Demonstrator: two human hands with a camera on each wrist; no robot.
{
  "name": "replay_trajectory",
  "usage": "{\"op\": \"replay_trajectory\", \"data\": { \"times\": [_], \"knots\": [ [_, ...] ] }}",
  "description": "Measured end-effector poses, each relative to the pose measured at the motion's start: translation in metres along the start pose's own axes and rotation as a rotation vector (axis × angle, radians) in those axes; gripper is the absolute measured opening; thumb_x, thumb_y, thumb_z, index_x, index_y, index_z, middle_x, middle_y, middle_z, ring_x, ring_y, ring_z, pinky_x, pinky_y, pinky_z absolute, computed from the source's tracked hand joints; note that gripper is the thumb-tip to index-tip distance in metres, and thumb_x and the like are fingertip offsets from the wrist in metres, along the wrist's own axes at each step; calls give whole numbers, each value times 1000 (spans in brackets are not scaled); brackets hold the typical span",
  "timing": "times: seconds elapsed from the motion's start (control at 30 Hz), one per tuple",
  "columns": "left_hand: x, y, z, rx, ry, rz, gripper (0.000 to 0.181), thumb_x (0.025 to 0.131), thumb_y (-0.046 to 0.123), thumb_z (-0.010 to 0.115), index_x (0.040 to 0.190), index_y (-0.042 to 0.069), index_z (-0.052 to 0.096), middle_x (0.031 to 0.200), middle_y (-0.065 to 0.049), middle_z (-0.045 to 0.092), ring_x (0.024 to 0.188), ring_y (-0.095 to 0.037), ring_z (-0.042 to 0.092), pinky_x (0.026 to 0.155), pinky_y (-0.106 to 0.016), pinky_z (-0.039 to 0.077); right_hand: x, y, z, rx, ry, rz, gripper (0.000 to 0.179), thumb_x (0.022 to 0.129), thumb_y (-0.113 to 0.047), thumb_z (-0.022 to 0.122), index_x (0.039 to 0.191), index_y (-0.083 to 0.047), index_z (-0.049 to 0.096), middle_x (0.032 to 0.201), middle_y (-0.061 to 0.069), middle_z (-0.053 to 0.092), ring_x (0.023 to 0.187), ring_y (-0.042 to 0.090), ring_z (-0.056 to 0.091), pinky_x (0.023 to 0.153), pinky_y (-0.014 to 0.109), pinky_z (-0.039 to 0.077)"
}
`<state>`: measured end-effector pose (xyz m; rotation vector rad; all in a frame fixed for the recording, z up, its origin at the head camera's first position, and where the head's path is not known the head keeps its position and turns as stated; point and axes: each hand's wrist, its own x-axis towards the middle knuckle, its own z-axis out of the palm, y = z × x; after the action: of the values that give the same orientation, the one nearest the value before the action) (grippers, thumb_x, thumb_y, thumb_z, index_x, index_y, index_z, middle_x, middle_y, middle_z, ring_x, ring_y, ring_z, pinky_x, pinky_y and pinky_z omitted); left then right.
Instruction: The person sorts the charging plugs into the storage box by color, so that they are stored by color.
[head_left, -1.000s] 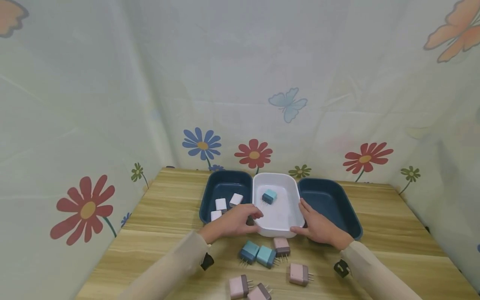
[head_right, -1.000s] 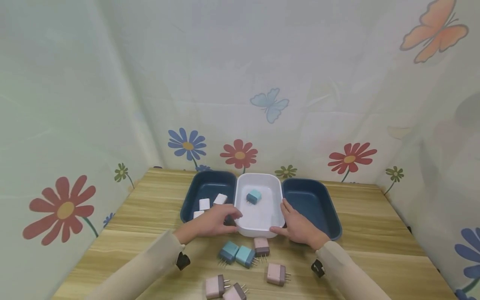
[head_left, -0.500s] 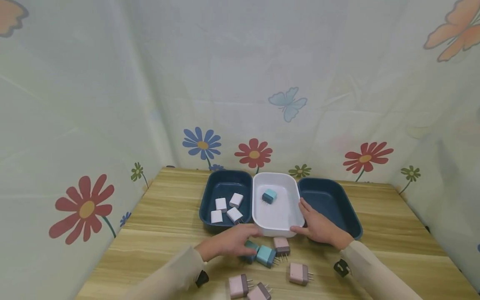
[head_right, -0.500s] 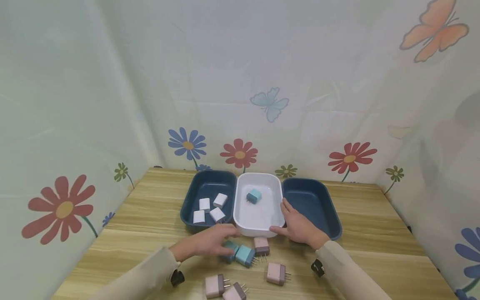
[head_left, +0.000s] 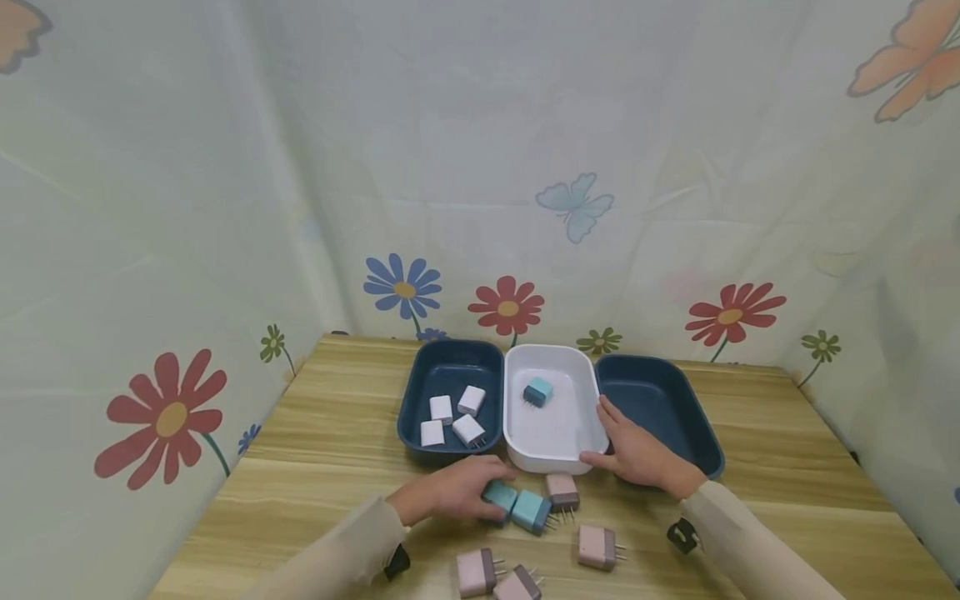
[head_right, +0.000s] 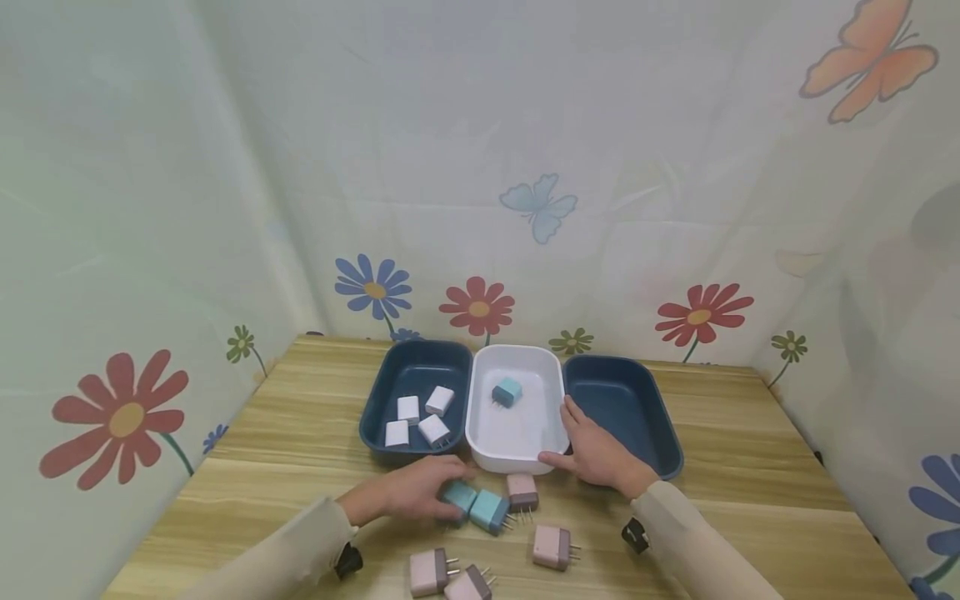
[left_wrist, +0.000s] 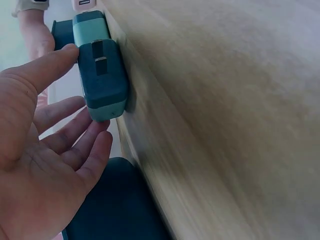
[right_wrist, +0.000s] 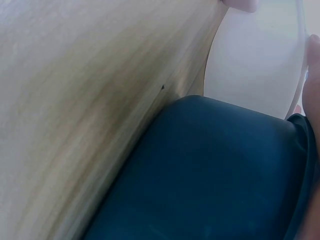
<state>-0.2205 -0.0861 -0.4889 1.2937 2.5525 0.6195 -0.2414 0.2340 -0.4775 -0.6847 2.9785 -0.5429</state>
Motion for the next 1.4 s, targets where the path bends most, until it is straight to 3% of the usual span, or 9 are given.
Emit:
{"op": "replay_trajectory", "data": {
  "times": [0.33,0.73,1.4],
  "knots": [
    [-2,-1,0,1,-47,-35,50,79,30,77,123,10,60,106,7,57,90,-3,51,78,-17,44,0,1,1,-4,8,-6,107,80,-71,52,147,6,19,154,23,12,136,39,24,104,52,31],
    [-3,-9,5,4,-57,13,49,78,22,74,123,9,59,102,7,55,86,-3,50,74,-15,43,1,3,4,-4,11,-7,105,81,-68,55,147,6,19,154,22,12,136,38,25,103,52,32],
    [-8,-7,-1,-1,-20,-6,43,80,28,72,118,12,59,101,10,53,86,-2,49,74,-17,43,1,0,3,-10,8,3,106,81,-69,54,147,6,20,154,22,12,136,39,25,103,53,31]
  ]
}}
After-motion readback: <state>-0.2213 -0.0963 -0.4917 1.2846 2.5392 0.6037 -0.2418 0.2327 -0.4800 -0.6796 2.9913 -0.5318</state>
